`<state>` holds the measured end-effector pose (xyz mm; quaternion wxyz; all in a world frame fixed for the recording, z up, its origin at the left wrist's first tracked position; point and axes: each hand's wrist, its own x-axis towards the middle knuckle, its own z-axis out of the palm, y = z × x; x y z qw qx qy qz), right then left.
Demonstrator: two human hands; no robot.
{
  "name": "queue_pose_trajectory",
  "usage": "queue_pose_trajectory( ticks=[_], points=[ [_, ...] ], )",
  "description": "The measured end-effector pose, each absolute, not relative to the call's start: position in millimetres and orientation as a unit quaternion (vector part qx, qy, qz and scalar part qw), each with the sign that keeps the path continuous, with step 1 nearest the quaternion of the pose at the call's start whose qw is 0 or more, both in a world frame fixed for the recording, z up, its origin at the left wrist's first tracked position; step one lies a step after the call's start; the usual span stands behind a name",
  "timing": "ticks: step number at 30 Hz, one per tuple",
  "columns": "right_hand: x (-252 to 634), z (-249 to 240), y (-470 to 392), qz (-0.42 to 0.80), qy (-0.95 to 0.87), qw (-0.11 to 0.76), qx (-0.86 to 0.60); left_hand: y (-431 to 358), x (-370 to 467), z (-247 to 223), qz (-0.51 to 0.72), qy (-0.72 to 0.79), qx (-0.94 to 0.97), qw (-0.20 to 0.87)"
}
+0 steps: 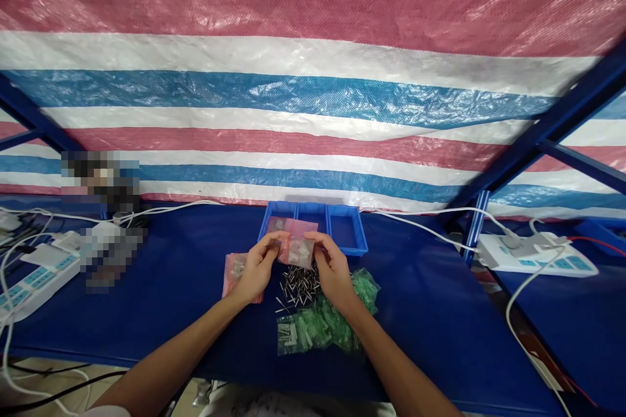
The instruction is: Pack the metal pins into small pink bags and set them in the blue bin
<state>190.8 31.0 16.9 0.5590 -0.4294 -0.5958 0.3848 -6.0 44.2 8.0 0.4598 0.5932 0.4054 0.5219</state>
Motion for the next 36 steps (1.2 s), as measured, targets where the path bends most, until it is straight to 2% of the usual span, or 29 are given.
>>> queue_pose_trajectory(
  ticks=[6, 11, 15, 21, 29, 36],
  points=[
    [195, 18, 33, 0.413, -0.572, 0.566, -0.427, 43, -5, 10, 0.512, 0.403, 0.609, 0.453],
    [195, 22, 30, 0.425, -0.576, 0.535, -0.448, 41, -3, 11, 0.497, 0.421, 0.597, 0.468],
    [195, 22, 30, 0.376, -0.605, 0.531, -0.459, 40, -2, 14, 0.515, 0.418, 0.601, 0.446],
    [199, 20, 34, 0.32, -0.635, 0.553, -0.433, 41, -2, 18, 0.526, 0.417, 0.565, 0.48],
    [198, 40, 21, 0.298, -0.676, 0.548, -0.393, 45, -5, 14, 0.529, 0.435, 0.547, 0.481],
    [200, 38, 16, 0.227, -0.714, 0.534, -0.392, 45, -5, 12, 0.532, 0.431, 0.541, 0.488]
  ],
)
